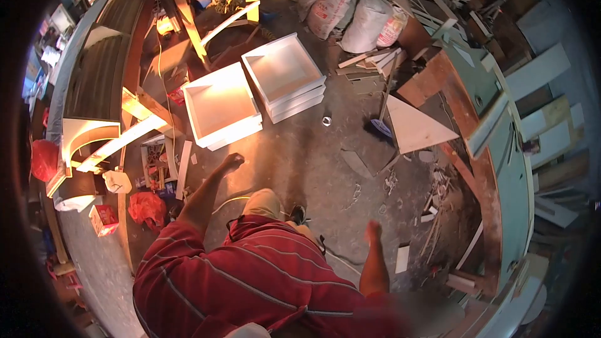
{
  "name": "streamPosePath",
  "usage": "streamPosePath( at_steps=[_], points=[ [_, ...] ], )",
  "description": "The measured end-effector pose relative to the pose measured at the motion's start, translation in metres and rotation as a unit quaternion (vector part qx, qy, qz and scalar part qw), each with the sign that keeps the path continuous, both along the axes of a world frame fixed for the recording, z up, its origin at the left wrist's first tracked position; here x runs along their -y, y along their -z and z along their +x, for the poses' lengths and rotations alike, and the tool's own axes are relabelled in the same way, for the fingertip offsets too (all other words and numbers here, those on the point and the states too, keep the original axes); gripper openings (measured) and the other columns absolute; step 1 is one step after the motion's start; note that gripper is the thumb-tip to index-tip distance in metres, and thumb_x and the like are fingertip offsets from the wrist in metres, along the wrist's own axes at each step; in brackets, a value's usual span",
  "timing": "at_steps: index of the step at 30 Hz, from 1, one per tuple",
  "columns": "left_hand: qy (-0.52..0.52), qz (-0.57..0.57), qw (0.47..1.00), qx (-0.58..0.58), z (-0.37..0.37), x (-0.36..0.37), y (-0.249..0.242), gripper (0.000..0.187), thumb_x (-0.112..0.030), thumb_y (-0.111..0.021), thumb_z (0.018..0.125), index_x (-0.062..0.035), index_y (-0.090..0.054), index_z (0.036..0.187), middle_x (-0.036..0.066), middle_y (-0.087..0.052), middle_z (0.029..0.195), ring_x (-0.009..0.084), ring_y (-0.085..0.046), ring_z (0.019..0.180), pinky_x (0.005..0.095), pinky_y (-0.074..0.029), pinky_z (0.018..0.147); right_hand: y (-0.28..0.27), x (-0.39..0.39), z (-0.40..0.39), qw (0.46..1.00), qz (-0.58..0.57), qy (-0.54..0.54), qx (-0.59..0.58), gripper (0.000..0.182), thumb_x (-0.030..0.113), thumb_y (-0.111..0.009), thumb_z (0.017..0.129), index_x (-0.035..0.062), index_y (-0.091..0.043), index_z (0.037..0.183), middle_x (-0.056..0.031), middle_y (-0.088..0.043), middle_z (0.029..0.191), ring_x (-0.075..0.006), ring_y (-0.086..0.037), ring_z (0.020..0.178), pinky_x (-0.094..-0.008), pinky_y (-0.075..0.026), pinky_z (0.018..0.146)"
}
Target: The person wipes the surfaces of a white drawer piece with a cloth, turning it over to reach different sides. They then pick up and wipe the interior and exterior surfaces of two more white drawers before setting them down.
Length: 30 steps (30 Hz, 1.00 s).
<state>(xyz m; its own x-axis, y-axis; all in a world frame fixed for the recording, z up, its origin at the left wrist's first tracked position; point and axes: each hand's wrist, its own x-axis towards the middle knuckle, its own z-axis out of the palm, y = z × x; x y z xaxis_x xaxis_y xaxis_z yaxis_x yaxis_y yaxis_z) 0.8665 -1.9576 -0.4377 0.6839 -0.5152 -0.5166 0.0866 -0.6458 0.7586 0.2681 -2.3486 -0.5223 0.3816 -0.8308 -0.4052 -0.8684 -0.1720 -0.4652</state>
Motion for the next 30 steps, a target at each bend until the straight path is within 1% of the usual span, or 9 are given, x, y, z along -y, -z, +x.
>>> streamPosePath(
  at_steps=[1, 5, 7, 10, 12, 15, 21, 28, 30],
  points=[
    [0.074, 0.059, 0.995, 0.04, 0.016, -0.012, 0.054, 0.026, -0.028, -0.062, 0.088, -0.0068, -0.066, 0.101, 0.013, -0.069, 0.094, 0.0218, -0.064, 0.083, 0.0369, -0.05, 0.068, -0.066, 0.026, 0.073, 0.957, 0.18, 0.202, 0.108, 0.023, 0.037, -0.054, 0.091, 0.0145, -0.052, 0.088, -0.0034, -0.053, 0.076, -0.0204, -0.056, 0.07, -0.0435, -0.051, 0.057],
    [0.043, 0.17, 0.98, -0.09, 0.022, -0.033, 0.085, 0.018, -0.027, -0.061, 0.084, -0.0102, -0.066, 0.079, 0.008, -0.058, 0.061, 0.0205, -0.05, 0.044, 0.0359, -0.04, 0.04, -0.121, 0.129, 0.234, 0.972, 0.14, 0.122, 0.141, 0.03, 0.036, -0.055, 0.091, 0.0121, -0.062, 0.107, -0.0064, -0.063, 0.094, -0.0236, -0.06, 0.075, -0.0434, -0.052, 0.068],
    [0.025, 0.089, 0.981, -0.168, 0.052, -0.034, 0.101, 0.019, -0.023, -0.065, 0.075, -0.0052, -0.067, 0.071, 0.013, -0.06, 0.061, 0.0201, -0.059, 0.06, 0.0372, -0.046, 0.055, -0.086, 0.178, 0.282, 0.97, -0.109, -0.203, 0.072, 0.032, 0.033, -0.054, 0.092, 0.0055, -0.063, 0.104, -0.0142, -0.065, 0.098, -0.0278, -0.064, 0.084, -0.0401, -0.051, 0.076],
    [0.078, 0.253, 0.961, 0.08, 0.089, 0.024, 0.156, 0.025, -0.023, -0.068, 0.074, -0.005, -0.071, 0.09, 0.02, -0.07, 0.09, 0.0354, -0.067, 0.085, 0.0407, -0.053, 0.077, -0.112, 0.152, 0.326, 0.977, -0.078, -0.173, 0.101, 0.031, 0.032, -0.052, 0.094, 0.003, -0.062, 0.1, -0.0186, -0.066, 0.091, -0.0362, -0.065, 0.088, -0.0414, -0.051, 0.075],
    [0.005, 0.147, 0.986, 0.075, 0.14, 0.093, 0.212, 0.024, -0.023, -0.066, 0.075, -0.0053, -0.069, 0.092, 0.022, -0.068, 0.087, 0.0405, -0.064, 0.084, 0.0447, -0.053, 0.079, -0.065, 0.165, 0.309, 0.977, -0.018, -0.179, -0.118, 0.036, 0.035, -0.057, 0.091, 0.002, -0.063, 0.104, -0.0185, -0.067, 0.102, -0.0335, -0.063, 0.098, -0.045, -0.049, 0.084],
    [-0.13, 0.107, 0.972, 0.163, 0.219, 0.21, 0.269, 0.023, -0.019, -0.06, 0.08, -0.0036, -0.064, 0.097, 0.022, -0.063, 0.091, 0.0429, -0.062, 0.084, 0.0486, -0.052, 0.078, 0.011, 0.207, 0.38, 0.986, 0.054, -0.121, -0.101, 0.043, 0.041, -0.058, 0.09, 0.0011, -0.063, 0.106, -0.0197, -0.065, 0.1, -0.0378, -0.06, 0.098, -0.049, -0.047, 0.086],
    [-0.256, 0.178, 0.943, 0.117, 0.276, 0.317, 0.292, 0.069, -0.025, -0.069, 0.079, 0.0077, -0.039, 0.132, 0.03, -0.05, 0.12, 0.0438, -0.054, 0.109, 0.0454, -0.048, 0.091, 0.178, 0.307, 0.691, 0.903, -0.227, -0.332, 0.153, 0.059, 0.036, -0.066, 0.087, -0.0037, -0.05, 0.128, -0.0257, -0.056, 0.12, -0.042, -0.054, 0.11, -0.0472, -0.042, 0.097],
    [-0.266, 0.375, 0.888, 0.015, 0.322, 0.317, 0.324, 0.07, -0.038, -0.072, 0.077, 0.0023, -0.048, 0.129, 0.027, -0.055, 0.118, 0.0383, -0.058, 0.109, 0.043, -0.05, 0.088, 0.244, 0.379, 0.904, 0.931, -0.037, -0.341, 0.124, 0.065, 0.038, -0.076, 0.077, -0.0019, -0.054, 0.124, -0.0232, -0.061, 0.113, -0.0389, -0.059, 0.104, -0.0443, -0.048, 0.089],
    [-0.314, 0.22, 0.923, -0.038, 0.331, 0.31, 0.327, 0.054, -0.035, -0.071, 0.08, 0.0004, -0.06, 0.119, 0.023, -0.066, 0.104, 0.0332, -0.064, 0.1, 0.0427, -0.05, 0.086, 0.267, 0.4, 0.917, 0.932, 0.141, -0.331, 0.035, 0.064, 0.036, -0.079, 0.073, 0.0008, -0.056, 0.121, -0.0209, -0.065, 0.11, -0.0372, -0.063, 0.1, -0.0428, -0.05, 0.086]
  ],
)
